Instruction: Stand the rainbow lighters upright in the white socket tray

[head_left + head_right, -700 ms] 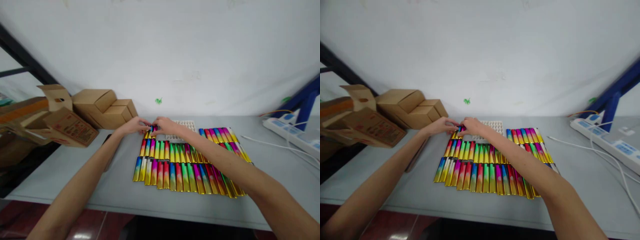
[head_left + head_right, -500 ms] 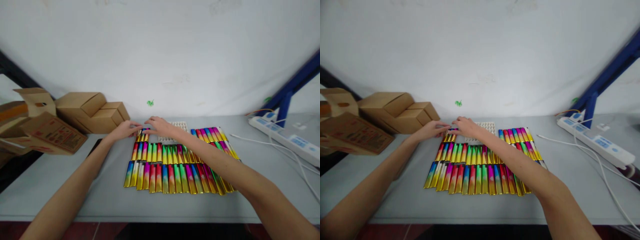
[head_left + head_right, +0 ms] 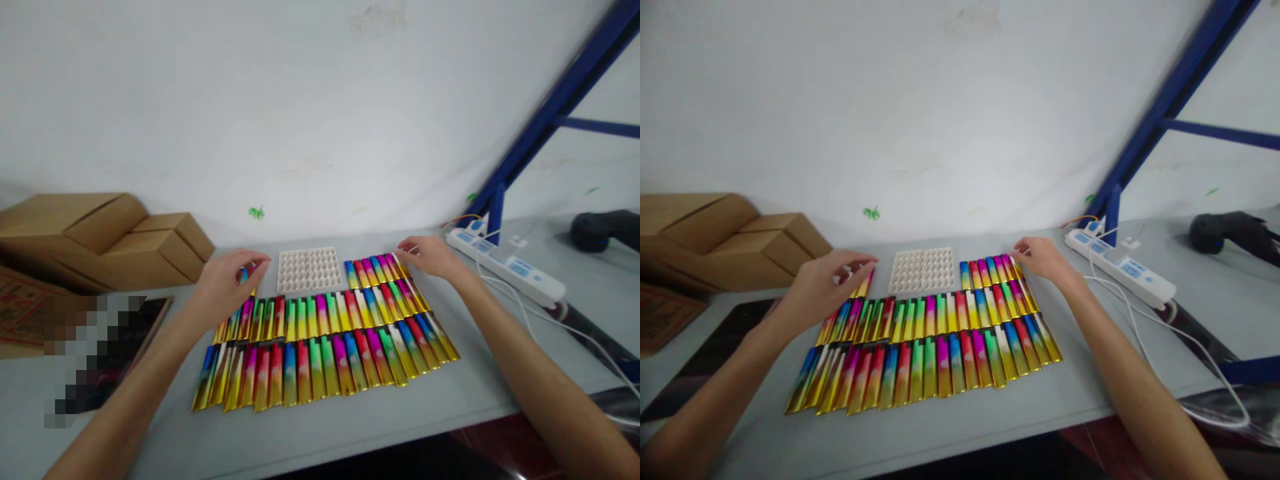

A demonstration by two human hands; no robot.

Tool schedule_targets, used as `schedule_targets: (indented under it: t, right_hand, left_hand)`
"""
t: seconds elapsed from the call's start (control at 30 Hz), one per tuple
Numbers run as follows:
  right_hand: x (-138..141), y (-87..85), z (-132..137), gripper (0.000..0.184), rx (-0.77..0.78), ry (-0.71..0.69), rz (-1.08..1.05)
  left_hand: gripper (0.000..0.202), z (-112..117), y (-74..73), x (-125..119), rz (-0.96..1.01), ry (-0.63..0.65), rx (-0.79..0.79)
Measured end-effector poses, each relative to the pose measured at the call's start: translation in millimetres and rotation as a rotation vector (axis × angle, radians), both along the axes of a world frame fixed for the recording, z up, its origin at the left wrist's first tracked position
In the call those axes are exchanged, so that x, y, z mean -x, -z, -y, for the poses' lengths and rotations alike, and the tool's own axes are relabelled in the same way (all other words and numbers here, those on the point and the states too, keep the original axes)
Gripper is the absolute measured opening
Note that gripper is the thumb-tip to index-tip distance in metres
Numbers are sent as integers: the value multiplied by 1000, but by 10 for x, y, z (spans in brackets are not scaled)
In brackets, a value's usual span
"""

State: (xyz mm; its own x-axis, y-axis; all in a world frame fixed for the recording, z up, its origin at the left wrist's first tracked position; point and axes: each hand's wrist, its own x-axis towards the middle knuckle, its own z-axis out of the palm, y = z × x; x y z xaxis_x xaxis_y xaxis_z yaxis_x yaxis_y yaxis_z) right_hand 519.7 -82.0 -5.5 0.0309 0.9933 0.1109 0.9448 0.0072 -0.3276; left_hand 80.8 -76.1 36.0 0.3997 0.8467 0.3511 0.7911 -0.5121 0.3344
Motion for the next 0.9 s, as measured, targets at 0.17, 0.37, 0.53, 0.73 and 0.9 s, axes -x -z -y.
schedule_targets:
  t: [0.17, 0.37, 0.53, 0.73, 0.9]
  right_hand:
    - [44, 155, 12, 32, -8, -16, -10]
    - [94, 156, 20, 30, -2, 20, 2]
    - [96, 187, 0, 29, 13, 85, -46]
    - [-36, 136, 1, 27, -29, 111, -265]
    - [157, -82, 97, 34, -214, -20, -1177]
  left_hand:
    - [51, 8, 163, -227, -81, 131, -12]
    - [61, 63, 394, -161, -79, 214, 6]
    - [64, 120, 475, -108, -91, 230, -6]
    - [61, 210, 564, -168, -109, 247, 65]
    - [58, 243, 571, -210, -111, 243, 114]
